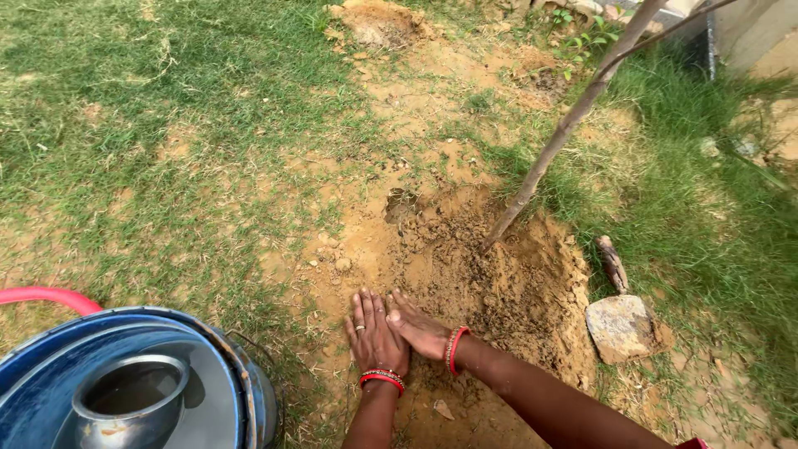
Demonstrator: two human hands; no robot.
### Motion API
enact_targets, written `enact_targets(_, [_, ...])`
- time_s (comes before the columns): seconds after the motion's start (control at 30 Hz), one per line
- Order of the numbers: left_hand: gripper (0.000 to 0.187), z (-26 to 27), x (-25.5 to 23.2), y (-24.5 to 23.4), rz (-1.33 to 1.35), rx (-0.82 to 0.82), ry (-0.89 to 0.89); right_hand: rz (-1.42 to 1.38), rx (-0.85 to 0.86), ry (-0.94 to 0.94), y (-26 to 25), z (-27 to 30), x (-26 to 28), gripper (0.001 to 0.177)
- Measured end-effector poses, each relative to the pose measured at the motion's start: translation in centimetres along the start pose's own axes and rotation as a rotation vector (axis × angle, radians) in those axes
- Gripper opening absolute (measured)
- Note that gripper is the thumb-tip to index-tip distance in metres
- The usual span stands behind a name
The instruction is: The person pours water from a metal cup onto various plants and then uses a trowel and their hands to pack soil into a hole around a small tree sapling.
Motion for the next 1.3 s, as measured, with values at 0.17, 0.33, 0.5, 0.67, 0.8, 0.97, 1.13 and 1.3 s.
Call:
enact_targets(0.17, [0.061, -0.4, 0.9, 0.3, 0.128, -0.091, 0.058, -0.212, 0.022, 0.056, -1.9, -0.5, -0.2, 0.108])
enact_targets(0.33, [0.056, -1.0, 2.8, 0.0, 0.332, -0.276, 0.051, -0.226, -0.133, 0.174, -1.3, 0.6, -2.9, 0.111])
enact_targets(0.5, [0.052, -1.7, 1.2, 0.6, 0.37, -0.204, 0.107, -0.484, 0.043, 0.118, -3.7, 1.4, -0.7, 0.102])
enact_targets(0.67, [0.048, -3.4, 3.9, -2.0, 0.399, -0.354, 0.046, -0.198, -0.188, 0.438, -9.2, 3.3, -5.1, 0.074])
enact_targets(0.8, [0.054, -4.0, 2.8, -2.9, 0.228, -0.34, 0.115, -0.383, -0.291, 0.334, -11.6, -0.4, -10.6, 0.072])
enact_targets(0.97, [0.059, -3.7, 2.7, -3.8, 0.314, -0.33, 0.097, -0.789, -0.721, 0.274, -15.8, -8.2, -21.6, 0.072])
enact_targets(1.13, [0.059, -3.9, 2.7, -3.3, 0.304, -0.323, 0.079, -0.637, -0.933, 0.341, -16.6, -11.6, -27.6, 0.069])
enact_targets(1.3, [0.06, -4.0, 2.5, -3.1, 0.325, -0.276, 0.083, -0.581, -0.917, 0.523, -16.3, -12.0, -28.4, 0.065])
Point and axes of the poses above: each hand's wrist, its own z-axis away from the middle knuckle, its own y-axis out of the palm, x = y × z, the point moved 9 cm from there along -z, towards the middle knuckle, and after that the axes turned 1 degree about -x, right-handed, at the moved point
